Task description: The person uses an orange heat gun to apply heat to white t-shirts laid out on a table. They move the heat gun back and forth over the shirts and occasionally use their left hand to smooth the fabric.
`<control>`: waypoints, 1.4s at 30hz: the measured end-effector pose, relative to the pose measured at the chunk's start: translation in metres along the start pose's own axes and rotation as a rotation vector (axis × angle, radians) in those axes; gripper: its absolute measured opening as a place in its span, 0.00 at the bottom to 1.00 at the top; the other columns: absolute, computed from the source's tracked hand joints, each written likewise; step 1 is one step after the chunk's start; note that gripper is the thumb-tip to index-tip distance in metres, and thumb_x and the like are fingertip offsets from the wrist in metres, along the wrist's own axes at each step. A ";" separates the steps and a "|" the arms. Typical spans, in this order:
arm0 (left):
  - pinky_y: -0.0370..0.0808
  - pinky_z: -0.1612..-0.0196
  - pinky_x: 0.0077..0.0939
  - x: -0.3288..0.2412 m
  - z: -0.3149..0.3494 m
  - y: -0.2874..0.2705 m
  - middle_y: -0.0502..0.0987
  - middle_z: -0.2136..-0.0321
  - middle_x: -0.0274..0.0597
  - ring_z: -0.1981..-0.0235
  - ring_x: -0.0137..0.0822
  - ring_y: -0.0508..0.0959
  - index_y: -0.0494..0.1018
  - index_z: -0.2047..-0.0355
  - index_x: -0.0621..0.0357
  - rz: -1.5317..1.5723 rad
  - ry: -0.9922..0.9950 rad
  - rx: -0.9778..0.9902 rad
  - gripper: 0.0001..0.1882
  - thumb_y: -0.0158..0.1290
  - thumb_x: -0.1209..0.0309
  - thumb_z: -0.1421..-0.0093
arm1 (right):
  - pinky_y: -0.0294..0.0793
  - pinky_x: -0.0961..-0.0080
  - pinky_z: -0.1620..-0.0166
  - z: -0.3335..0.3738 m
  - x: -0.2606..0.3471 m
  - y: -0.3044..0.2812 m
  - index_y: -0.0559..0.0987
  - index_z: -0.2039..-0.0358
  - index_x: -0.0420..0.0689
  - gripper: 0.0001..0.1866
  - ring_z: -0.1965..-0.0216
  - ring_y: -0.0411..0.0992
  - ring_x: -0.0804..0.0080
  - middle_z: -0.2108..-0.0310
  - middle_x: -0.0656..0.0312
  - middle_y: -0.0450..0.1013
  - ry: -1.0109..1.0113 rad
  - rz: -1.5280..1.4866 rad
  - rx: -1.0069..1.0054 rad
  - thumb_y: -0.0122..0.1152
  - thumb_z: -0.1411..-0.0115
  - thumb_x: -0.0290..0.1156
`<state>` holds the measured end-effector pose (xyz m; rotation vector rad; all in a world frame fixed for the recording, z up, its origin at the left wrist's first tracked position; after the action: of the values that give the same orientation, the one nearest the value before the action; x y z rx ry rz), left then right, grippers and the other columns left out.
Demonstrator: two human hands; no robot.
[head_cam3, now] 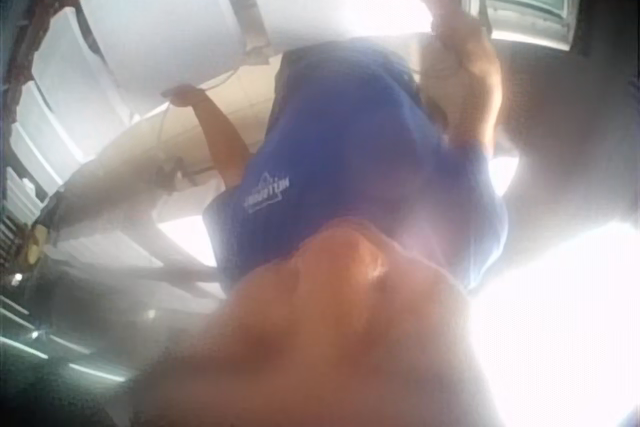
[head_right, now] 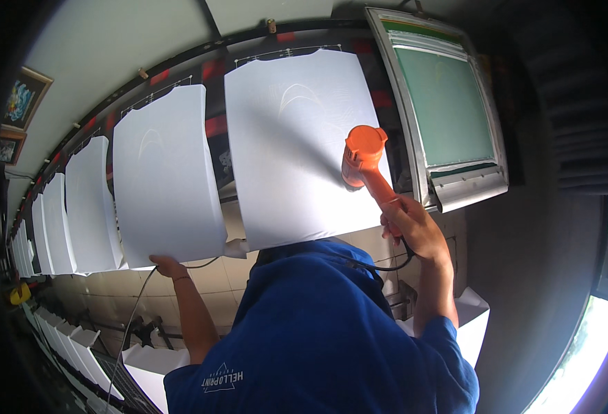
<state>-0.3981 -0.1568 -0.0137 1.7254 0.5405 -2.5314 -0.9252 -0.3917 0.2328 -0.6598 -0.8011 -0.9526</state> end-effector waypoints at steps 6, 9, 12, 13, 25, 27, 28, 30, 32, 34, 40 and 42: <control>0.74 0.48 0.39 0.004 -0.007 0.002 0.72 0.48 0.54 0.51 0.48 0.76 0.64 0.47 0.81 -0.009 -0.012 0.038 0.39 0.40 0.46 0.35 | 0.69 0.80 0.77 0.006 -0.006 0.006 0.74 0.68 0.38 0.15 0.78 0.71 0.77 0.78 0.65 0.70 -0.008 -0.076 -0.124 0.55 0.37 0.40; 0.75 0.48 0.39 0.013 -0.020 -0.003 0.72 0.47 0.54 0.51 0.49 0.75 0.64 0.47 0.80 -0.007 0.011 0.060 0.39 0.38 0.46 0.34 | 0.69 0.80 0.76 0.011 -0.011 -0.003 0.74 0.67 0.37 0.17 0.77 0.72 0.77 0.74 0.63 0.71 0.001 -0.093 -0.106 0.56 0.38 0.42; 0.74 0.47 0.41 0.012 -0.017 -0.002 0.71 0.46 0.54 0.49 0.50 0.74 0.64 0.47 0.79 0.000 -0.009 0.088 0.39 0.36 0.45 0.34 | 0.69 0.80 0.76 0.021 -0.014 -0.015 0.74 0.66 0.37 0.19 0.76 0.73 0.76 0.73 0.62 0.72 0.070 -0.094 -0.119 0.57 0.38 0.44; 0.72 0.45 0.41 0.009 -0.013 -0.001 0.69 0.45 0.54 0.47 0.49 0.73 0.62 0.45 0.79 0.033 -0.019 0.127 0.39 0.36 0.46 0.34 | 0.69 0.80 0.76 0.023 -0.018 -0.013 0.74 0.66 0.37 0.19 0.76 0.73 0.76 0.74 0.62 0.72 0.048 -0.089 -0.151 0.57 0.38 0.44; 0.66 0.40 0.42 0.031 -0.034 -0.016 0.65 0.41 0.51 0.42 0.47 0.68 0.58 0.39 0.69 0.192 -0.165 0.134 0.42 0.27 0.40 0.33 | 0.70 0.80 0.77 0.025 -0.009 0.000 0.74 0.67 0.37 0.19 0.77 0.72 0.77 0.74 0.62 0.72 -0.002 -0.174 -0.178 0.56 0.38 0.44; 0.66 0.39 0.44 0.051 -0.068 -0.034 0.64 0.41 0.55 0.43 0.49 0.68 0.59 0.40 0.70 0.236 -0.172 0.083 0.42 0.26 0.40 0.33 | 0.71 0.80 0.76 0.019 -0.004 0.000 0.74 0.66 0.38 0.18 0.76 0.72 0.77 0.73 0.61 0.73 -0.001 -0.202 -0.155 0.56 0.38 0.44; 0.70 0.56 0.36 0.068 -0.099 -0.055 0.71 0.50 0.53 0.56 0.45 0.71 0.64 0.49 0.67 0.229 -0.162 0.062 0.39 0.26 0.39 0.34 | 0.71 0.79 0.75 0.011 0.000 0.005 0.74 0.66 0.38 0.18 0.75 0.73 0.77 0.73 0.62 0.72 0.006 -0.199 -0.159 0.56 0.38 0.44; 0.74 0.71 0.27 0.075 -0.123 -0.070 0.77 0.59 0.50 0.69 0.40 0.74 0.68 0.60 0.62 0.213 -0.156 0.045 0.36 0.27 0.39 0.33 | 0.71 0.79 0.74 -0.001 0.002 0.011 0.74 0.66 0.40 0.17 0.73 0.73 0.76 0.72 0.63 0.72 0.002 -0.164 -0.193 0.56 0.38 0.43; 0.74 0.71 0.26 0.068 -0.128 -0.087 0.78 0.60 0.50 0.69 0.39 0.75 0.67 0.63 0.60 0.179 -0.183 0.032 0.33 0.29 0.41 0.32 | 0.71 0.79 0.74 -0.007 0.009 0.013 0.73 0.67 0.40 0.17 0.73 0.73 0.76 0.72 0.63 0.71 -0.023 -0.138 -0.228 0.54 0.37 0.44; 0.69 0.77 0.19 0.043 -0.136 -0.105 0.79 0.65 0.47 0.73 0.35 0.74 0.67 0.64 0.59 0.060 -0.185 0.023 0.30 0.29 0.44 0.32 | 0.71 0.79 0.74 -0.015 0.015 0.007 0.73 0.65 0.38 0.18 0.73 0.74 0.76 0.72 0.62 0.71 -0.049 -0.179 -0.253 0.54 0.36 0.44; 0.62 0.81 0.17 -0.056 -0.128 -0.149 0.77 0.76 0.38 0.81 0.27 0.69 0.69 0.75 0.54 -0.009 0.079 -0.075 0.26 0.35 0.49 0.30 | 0.72 0.80 0.75 -0.053 0.029 0.005 0.73 0.64 0.36 0.20 0.73 0.74 0.75 0.71 0.60 0.71 -0.139 -0.192 -0.277 0.55 0.37 0.44; 0.62 0.80 0.17 -0.105 -0.110 -0.159 0.76 0.76 0.36 0.81 0.27 0.69 0.68 0.74 0.53 0.038 0.246 -0.045 0.25 0.36 0.49 0.30 | 0.72 0.80 0.75 -0.063 0.035 0.005 0.73 0.64 0.35 0.20 0.73 0.74 0.75 0.71 0.60 0.71 -0.142 -0.214 -0.280 0.55 0.37 0.43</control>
<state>-0.2937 0.0075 0.0884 2.0228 0.5634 -2.2773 -0.8900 -0.4546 0.2271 -0.9043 -0.8845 -1.2372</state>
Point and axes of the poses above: each hand's wrist, its own z-axis away from the middle knuckle, its own y-axis out of the palm, x = y × z, the point moved 1 cm from there along -z, towards the middle knuckle
